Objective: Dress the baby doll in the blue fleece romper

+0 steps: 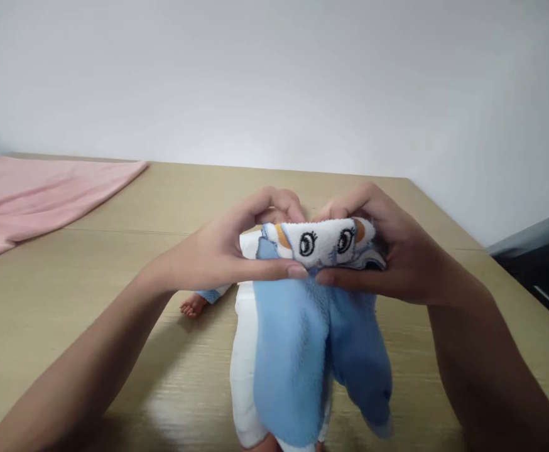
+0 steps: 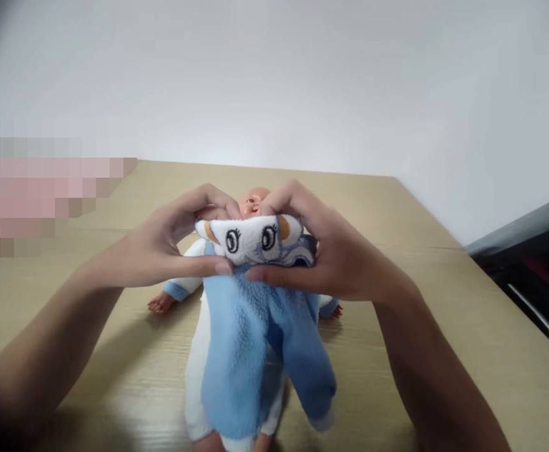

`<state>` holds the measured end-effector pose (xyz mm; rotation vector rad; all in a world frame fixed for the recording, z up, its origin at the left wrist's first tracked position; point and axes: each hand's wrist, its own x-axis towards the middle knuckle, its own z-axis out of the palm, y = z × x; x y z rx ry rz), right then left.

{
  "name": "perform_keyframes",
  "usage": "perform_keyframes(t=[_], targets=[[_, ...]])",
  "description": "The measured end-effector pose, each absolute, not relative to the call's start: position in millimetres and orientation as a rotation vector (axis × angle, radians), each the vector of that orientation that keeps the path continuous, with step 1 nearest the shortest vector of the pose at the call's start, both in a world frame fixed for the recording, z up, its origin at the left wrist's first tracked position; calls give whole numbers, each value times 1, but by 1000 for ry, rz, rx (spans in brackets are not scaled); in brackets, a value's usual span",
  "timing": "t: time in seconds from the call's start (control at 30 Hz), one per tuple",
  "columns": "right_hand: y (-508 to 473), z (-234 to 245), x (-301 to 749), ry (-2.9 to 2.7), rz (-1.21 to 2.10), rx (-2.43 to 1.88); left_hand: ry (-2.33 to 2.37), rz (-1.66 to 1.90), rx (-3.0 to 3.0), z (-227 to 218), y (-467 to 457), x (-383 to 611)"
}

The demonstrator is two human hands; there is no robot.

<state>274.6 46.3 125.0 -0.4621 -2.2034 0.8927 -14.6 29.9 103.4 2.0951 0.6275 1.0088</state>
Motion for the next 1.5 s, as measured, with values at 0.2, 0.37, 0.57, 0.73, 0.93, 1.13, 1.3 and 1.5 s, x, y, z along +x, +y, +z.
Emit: perform_keyframes(t=[0.2,0.37,0.57,0.73,0.93,1.13,1.3,1.5], targets=[[42,130,282,-2298,870,-659,598,1079,2150,104,30,-17],[40,137,287,-2447,738,-688,598,1123,2161,101,30,-17],[39,136,291,-2312,844,-620,565,1128,2129,102,33,-16],[42,127,292,-2244,924,-534,657,906,2181,109,30,-18],[48,121,289,-2258,823,-604,571,860,2197,110,31,-18],[48,126,295,-2364,550,-835,660,910,2205,109,31,-19],[42,138,306,-2274,475,-757,694,823,2244,110,32,-19],[51,131,299,-2431,752,-660,584,800,2238,105,35,-15]])
